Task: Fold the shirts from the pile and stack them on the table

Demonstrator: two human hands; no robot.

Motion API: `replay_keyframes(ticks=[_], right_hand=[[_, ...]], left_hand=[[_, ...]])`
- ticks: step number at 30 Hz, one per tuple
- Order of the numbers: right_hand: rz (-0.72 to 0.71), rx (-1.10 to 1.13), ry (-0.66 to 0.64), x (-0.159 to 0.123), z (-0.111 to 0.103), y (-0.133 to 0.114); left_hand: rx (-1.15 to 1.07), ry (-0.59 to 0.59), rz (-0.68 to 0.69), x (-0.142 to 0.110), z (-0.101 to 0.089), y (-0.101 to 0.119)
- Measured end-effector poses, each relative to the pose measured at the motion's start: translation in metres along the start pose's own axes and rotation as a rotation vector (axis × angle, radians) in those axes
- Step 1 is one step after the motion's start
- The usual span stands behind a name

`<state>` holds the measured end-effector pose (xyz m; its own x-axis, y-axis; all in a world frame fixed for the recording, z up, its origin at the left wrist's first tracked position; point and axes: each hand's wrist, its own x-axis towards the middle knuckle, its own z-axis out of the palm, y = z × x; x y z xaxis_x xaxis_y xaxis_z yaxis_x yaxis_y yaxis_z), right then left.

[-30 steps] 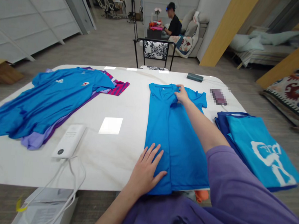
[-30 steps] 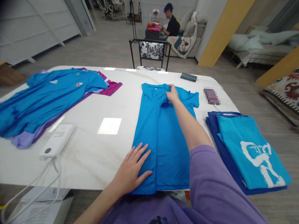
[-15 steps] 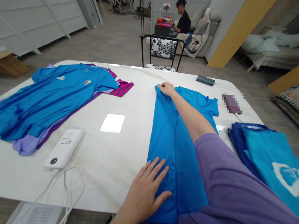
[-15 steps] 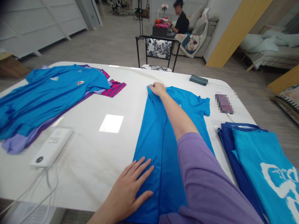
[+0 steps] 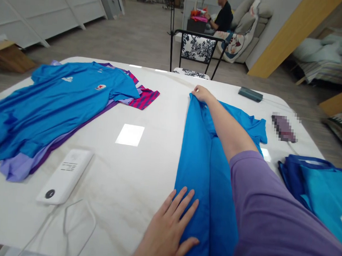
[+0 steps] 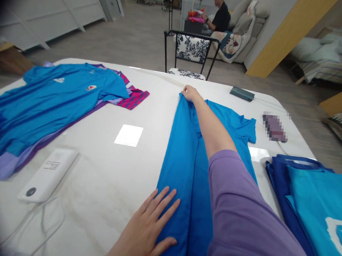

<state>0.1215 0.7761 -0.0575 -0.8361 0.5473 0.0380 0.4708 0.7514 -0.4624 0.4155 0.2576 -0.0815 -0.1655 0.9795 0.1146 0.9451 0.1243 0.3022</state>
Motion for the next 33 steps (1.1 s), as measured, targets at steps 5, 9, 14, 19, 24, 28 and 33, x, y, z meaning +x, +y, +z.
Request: replay_keyframes(ticks=[5,9,14,19,24,28,33], right_hand=[[-0.027,-0.150,0.103,-0.020,0.011,-0.003],[-0.117,-0.137,0.176,-0.052,0.022,-0.009],[-0.311,-0.177,-0.104,-0.082,0.022,-0.009],[-0.216,-0.172,-0.003,-0.104,-0.035,0.032],[0.237,-0.274,0.083,-0.173,-0.121,0.149],[0.518,-0.261,0.122,-0.236,-0.161,0.237],[0.528,-0.199,0.132,-0.258,-0.170,0.281]], left_hand=[[0.002,-0.001,-0.019,0.002,-0.001,0.002],[-0.005,-0.016,-0.006,0.001,-0.005,0.009],[0.009,-0.031,0.044,-0.003,-0.002,0.030],[0.048,-0.061,0.037,-0.007,0.002,0.040],[-0.015,0.008,0.016,0.003,0.001,0.064],[-0.130,-0.067,0.101,0.040,0.010,0.124],[-0.148,-0.149,0.379,0.105,0.051,0.213]])
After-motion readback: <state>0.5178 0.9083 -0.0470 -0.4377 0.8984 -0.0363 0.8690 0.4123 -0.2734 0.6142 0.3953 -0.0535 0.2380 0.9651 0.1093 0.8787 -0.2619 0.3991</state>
